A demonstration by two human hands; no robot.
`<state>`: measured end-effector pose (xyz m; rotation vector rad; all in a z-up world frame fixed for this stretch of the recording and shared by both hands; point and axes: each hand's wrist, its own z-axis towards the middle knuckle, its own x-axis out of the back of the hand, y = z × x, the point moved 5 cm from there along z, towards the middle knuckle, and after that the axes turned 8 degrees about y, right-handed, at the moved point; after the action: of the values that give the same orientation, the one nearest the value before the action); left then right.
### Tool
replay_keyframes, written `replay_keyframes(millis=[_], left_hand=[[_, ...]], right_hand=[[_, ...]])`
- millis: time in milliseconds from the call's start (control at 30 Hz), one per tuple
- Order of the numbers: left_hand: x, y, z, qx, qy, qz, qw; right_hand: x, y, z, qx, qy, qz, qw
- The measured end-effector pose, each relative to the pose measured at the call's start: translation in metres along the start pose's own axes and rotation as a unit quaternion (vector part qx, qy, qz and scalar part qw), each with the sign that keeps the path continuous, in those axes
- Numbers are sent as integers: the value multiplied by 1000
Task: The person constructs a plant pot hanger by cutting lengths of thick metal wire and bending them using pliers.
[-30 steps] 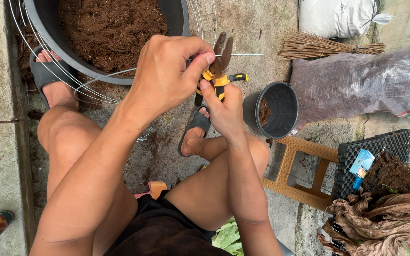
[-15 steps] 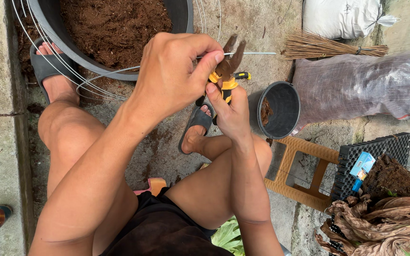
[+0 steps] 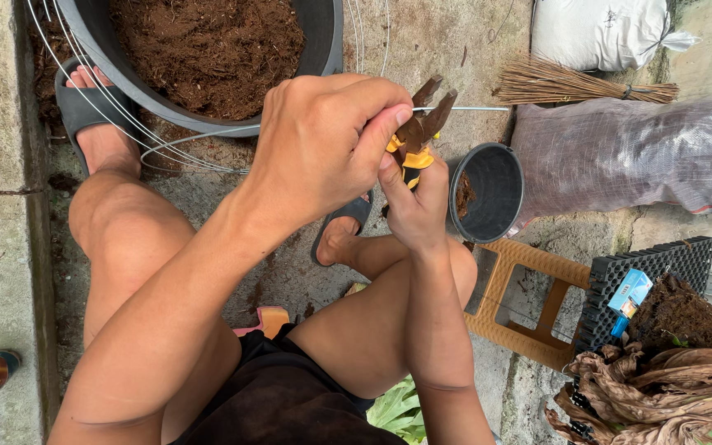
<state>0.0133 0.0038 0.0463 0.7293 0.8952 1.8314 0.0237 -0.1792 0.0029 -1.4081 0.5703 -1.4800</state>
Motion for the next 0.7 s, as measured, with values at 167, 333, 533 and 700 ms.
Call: replay_keyframes(millis=[167,333,533,700], left_hand=[[1,0,0,-11,-2,-7,1000],[1,0,-1,-8,-4,-15,1000],[-1,5,-4,-19,5,-9,1000],[-2,8,-6,-28,10,2,1000]], right_hand=[[-2,-17,4,116,66,-110,985],[1,-9,1,89,63,-103,989],[7,5,-5,58,59,-71,994],[11,9,-7,70,57,-77,993]])
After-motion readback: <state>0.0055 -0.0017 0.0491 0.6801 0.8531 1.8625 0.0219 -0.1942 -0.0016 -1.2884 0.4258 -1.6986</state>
